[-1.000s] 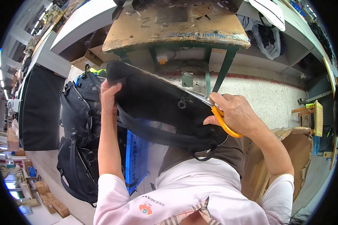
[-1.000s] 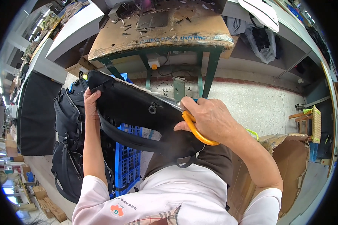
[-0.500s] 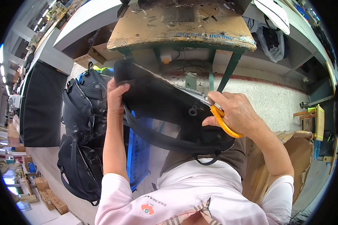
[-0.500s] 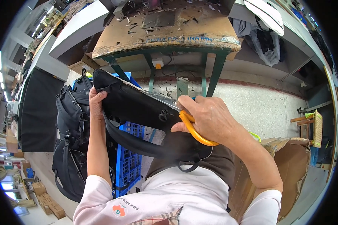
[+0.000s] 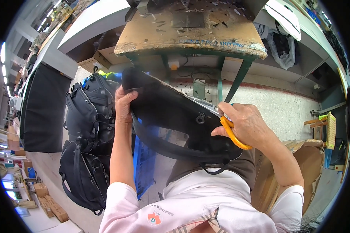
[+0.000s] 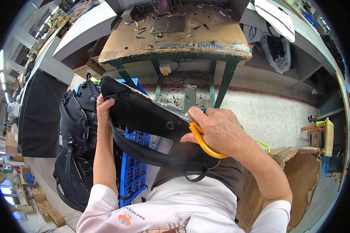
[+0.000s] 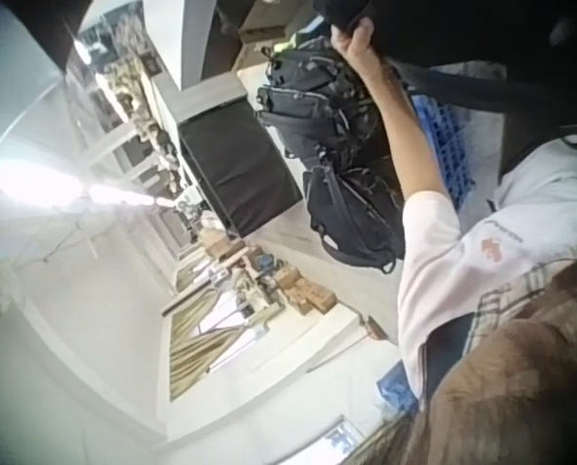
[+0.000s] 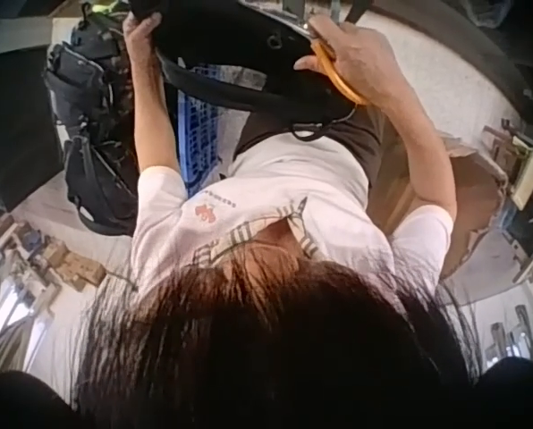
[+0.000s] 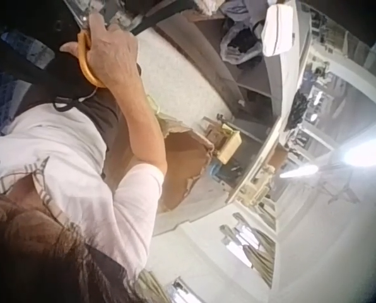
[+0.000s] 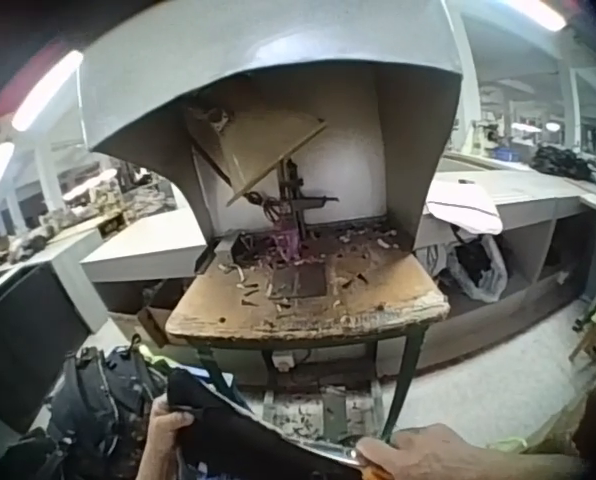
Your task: Trim excess fabric and thread from manufactured backpack panels using scissors.
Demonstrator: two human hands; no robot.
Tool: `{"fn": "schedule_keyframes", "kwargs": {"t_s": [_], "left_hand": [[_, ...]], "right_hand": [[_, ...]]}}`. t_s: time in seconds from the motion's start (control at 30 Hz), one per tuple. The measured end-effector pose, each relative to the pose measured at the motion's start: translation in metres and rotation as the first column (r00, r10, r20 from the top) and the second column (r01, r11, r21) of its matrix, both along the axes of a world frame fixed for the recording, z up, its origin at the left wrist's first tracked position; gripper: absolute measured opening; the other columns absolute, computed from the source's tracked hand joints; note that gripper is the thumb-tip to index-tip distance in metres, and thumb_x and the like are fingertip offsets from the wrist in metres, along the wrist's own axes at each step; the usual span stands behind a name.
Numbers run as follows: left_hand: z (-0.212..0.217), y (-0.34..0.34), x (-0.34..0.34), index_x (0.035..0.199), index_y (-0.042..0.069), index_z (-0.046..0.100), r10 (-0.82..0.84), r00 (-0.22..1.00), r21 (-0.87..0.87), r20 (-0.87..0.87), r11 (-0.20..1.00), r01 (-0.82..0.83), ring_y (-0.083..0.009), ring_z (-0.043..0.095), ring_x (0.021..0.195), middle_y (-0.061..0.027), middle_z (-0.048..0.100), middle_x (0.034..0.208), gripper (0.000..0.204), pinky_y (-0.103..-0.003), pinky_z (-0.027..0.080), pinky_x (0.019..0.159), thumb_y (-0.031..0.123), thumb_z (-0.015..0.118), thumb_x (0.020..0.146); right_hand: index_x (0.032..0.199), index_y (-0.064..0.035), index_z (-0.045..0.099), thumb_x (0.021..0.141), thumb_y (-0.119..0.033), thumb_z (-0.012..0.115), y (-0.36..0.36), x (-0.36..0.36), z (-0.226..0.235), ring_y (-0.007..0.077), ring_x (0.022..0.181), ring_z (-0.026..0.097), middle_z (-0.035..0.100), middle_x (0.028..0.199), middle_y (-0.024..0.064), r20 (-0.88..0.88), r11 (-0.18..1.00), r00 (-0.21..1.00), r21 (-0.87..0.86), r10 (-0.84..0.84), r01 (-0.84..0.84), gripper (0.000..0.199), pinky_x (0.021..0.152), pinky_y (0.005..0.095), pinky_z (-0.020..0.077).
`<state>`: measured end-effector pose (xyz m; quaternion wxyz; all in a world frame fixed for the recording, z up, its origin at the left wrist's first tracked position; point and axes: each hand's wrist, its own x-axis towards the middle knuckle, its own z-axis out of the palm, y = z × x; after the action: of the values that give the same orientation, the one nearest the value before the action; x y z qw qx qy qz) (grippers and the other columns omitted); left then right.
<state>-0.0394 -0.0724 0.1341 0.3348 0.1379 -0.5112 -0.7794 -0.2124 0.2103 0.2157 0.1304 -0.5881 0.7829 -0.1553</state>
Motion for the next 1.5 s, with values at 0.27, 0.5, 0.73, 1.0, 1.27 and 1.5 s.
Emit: {"fn": "schedule_keyframes", "kwargs": {"t_s": [0.27,0.5,0.73,1.0,1.27,1.5], "left_hand": [[-0.003,-0.001,0.003,0.100,0.000,0.058,-0.031,0.999,0.011,-0.014,0.999,0.031,-0.0181,0.060,0.080,-0.0083,0.062,0.092,0.034,-0.028,0.047,0.076,0.001,0.066,0.066],[-0.009,-0.004,0.007,0.097,0.000,0.056,0.004,0.999,-0.006,-0.037,1.000,-0.005,-0.0205,0.062,0.078,-0.0096,0.063,0.089,0.031,-0.031,0.050,0.074,0.004,0.065,0.068],[-0.003,0.005,0.003,0.096,0.000,0.060,-0.019,0.999,0.046,-0.036,0.999,0.020,-0.0169,0.060,0.081,-0.0072,0.063,0.092,0.032,-0.027,0.046,0.076,0.002,0.067,0.065],[-0.008,0.005,0.008,0.097,0.000,0.060,-0.015,0.998,0.032,-0.057,0.999,0.017,-0.0174,0.059,0.081,-0.0076,0.063,0.092,0.034,-0.028,0.046,0.076,0.002,0.066,0.064],[-0.004,0.012,0.004,0.095,0.000,0.061,-0.044,0.997,0.024,-0.061,0.999,0.045,-0.0174,0.060,0.080,-0.0079,0.063,0.090,0.032,-0.028,0.046,0.076,0.002,0.066,0.064],[-0.005,0.014,0.004,0.096,0.000,0.060,-0.050,0.996,0.048,-0.068,0.997,0.053,-0.0184,0.060,0.080,-0.0086,0.063,0.090,0.032,-0.029,0.047,0.075,0.001,0.066,0.064]], "right_hand": [[0.091,-0.0082,0.047,0.063,-0.052,0.067,-0.007,0.000,0.007,0.0268,0.071,0.051,0.050,0.071,0.0107,-0.046,0.996,0.999,-0.087,0.022,-0.026,0.055,0.058,0.0359,0.0383],[0.094,-0.0081,0.048,0.063,-0.051,0.067,-0.004,0.002,0.009,0.0273,0.074,0.051,0.051,0.074,0.0117,0.020,0.998,1.000,-0.057,0.004,-0.003,0.057,0.060,0.0374,0.0389],[0.092,-0.0076,0.048,0.068,-0.050,0.064,-0.020,-0.001,0.009,0.0294,0.066,0.054,0.053,0.066,0.0126,0.009,0.992,0.998,-0.107,0.070,-0.069,0.051,0.056,0.0380,0.0407],[0.089,-0.0078,0.049,0.070,-0.048,0.063,-0.024,0.001,0.007,0.0287,0.061,0.055,0.054,0.063,0.0135,0.063,0.994,0.994,-0.070,0.091,-0.087,0.047,0.054,0.0383,0.0410],[0.088,-0.0075,0.050,0.071,-0.050,0.061,-0.032,0.006,0.008,0.0282,0.057,0.055,0.053,0.060,0.0117,0.003,0.988,0.996,-0.124,0.094,-0.093,0.047,0.051,0.0377,0.0410],[0.090,-0.0076,0.049,0.072,-0.050,0.060,-0.035,0.004,0.005,0.0283,0.057,0.055,0.053,0.060,0.0119,0.018,0.981,0.994,-0.161,0.109,-0.104,0.047,0.051,0.0371,0.0415]]}}
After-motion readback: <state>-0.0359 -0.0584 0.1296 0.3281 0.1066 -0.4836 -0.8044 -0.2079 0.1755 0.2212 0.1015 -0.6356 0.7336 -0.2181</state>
